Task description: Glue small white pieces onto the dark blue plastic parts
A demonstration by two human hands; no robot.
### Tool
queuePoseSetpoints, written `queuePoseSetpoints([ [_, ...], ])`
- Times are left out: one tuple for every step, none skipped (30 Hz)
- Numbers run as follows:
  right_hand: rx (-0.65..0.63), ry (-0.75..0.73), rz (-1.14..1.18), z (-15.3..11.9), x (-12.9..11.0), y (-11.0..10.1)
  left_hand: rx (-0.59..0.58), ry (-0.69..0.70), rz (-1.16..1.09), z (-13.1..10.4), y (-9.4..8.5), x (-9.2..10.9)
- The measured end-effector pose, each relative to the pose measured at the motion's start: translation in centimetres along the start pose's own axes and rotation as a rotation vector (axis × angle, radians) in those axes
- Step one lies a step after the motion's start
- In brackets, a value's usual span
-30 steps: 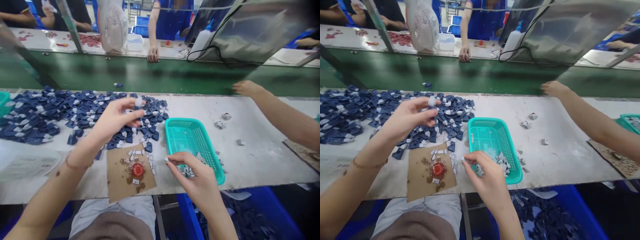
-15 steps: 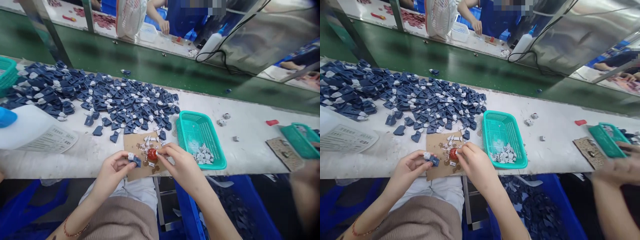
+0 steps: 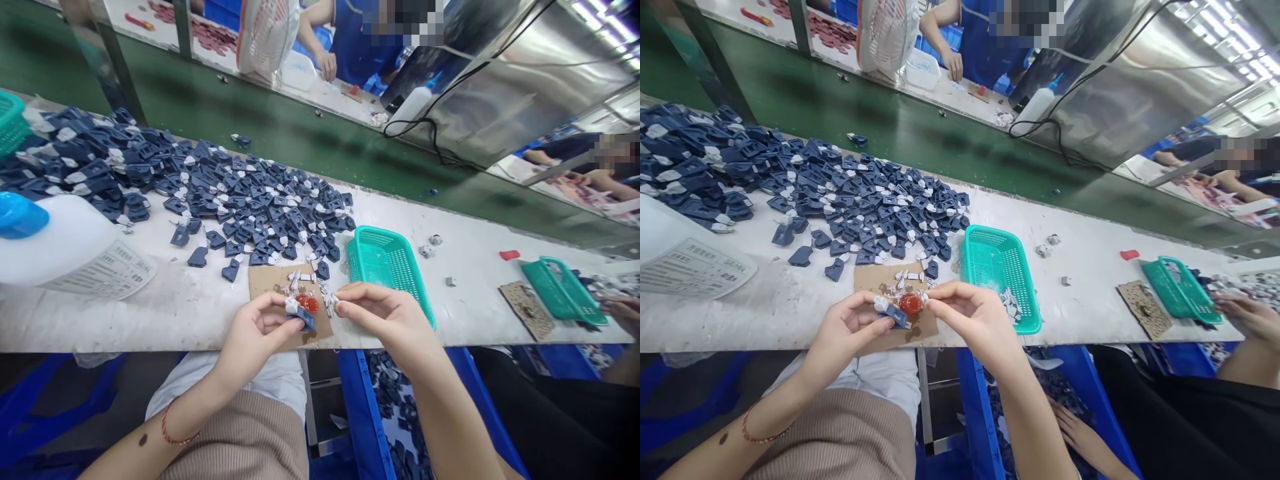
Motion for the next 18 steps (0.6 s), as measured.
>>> queuePoseSetpoints([
  [-0.01, 0.024, 0.035, -0.1, -0.2, 0.0, -0.012, 0.019, -0.023, 0.2, 0.3, 0.0],
  [-0.02, 0.04, 0.056, -0.3, -0.5, 0.0, -0.02, 0.035, -0.044, 0.3, 0.6, 0.0],
  [-0.03, 0.049, 0.067, -0.4, -0.8, 0.1, -0.025, 0.048, -0.063, 0.4, 0.9, 0.0],
  [-0.04, 0.054, 0.071, -0.6, -1.0, 0.2, -0.026, 0.06, -0.08, 0.5, 1.1, 0.0],
  [-0.049, 0.056, 0.069, -0.7, -1.3, 0.3, -0.028, 0.07, -0.092, 0.6, 1.3, 0.1],
  [-0.059, 0.058, 0.063, -0.8, -1.5, 0.5, -0.031, 0.076, -0.102, 0.6, 1.5, 0.1],
  [-0.068, 0.059, 0.053, -0.9, -1.7, 0.6, -0.037, 0.081, -0.111, 0.6, 1.7, 0.2],
  [-0.075, 0.059, 0.04, -1.1, -1.8, 0.7, -0.043, 0.086, -0.12, 0.6, 1.8, 0.2],
  [-0.08, 0.056, 0.026, -1.2, -1.9, 0.8, -0.047, 0.092, -0.126, 0.6, 1.9, 0.2],
  [-0.082, 0.05, 0.01, -1.3, -2.0, 0.9, -0.049, 0.098, -0.13, 0.6, 1.9, 0.2],
  [-0.081, 0.041, -0.006, -1.3, -2.1, 1.0, -0.05, 0.104, -0.134, 0.5, 1.9, 0.1],
  [-0.08, 0.027, -0.022, -1.4, -2.1, 1.1, -0.05, 0.109, -0.139, 0.5, 1.9, 0.1],
  [-0.079, 0.011, -0.036, -1.5, -2.2, 1.2, -0.05, 0.113, -0.143, 0.5, 1.9, 0.0],
  [-0.079, -0.003, -0.051, -1.5, -2.3, 1.3, -0.049, 0.115, -0.148, 0.4, 1.9, 0.0],
  [-0.08, -0.016, -0.066, -1.6, -2.4, 1.4, -0.049, 0.116, -0.155, 0.4, 1.9, 0.0],
  [-0.082, -0.029, -0.084, -1.6, -2.5, 1.5, -0.05, 0.117, -0.162, 0.3, 1.9, 0.0],
  [-0.082, -0.042, -0.104, -1.6, -2.6, 1.7, -0.052, 0.119, -0.167, 0.3, 1.9, 0.0],
  [-0.08, -0.055, -0.128, -1.7, -2.6, 1.8, -0.05, 0.122, -0.172, 0.2, 1.9, 0.0],
])
Point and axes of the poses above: each hand's wrist, its own z-axis towards the middle knuckle, its own y-axis out of the palm, x = y × z, the point moved 1 cm from there along z, towards the middle knuckle, and after that the axes turned 6 degrees about -x, right-handed, at the moved point
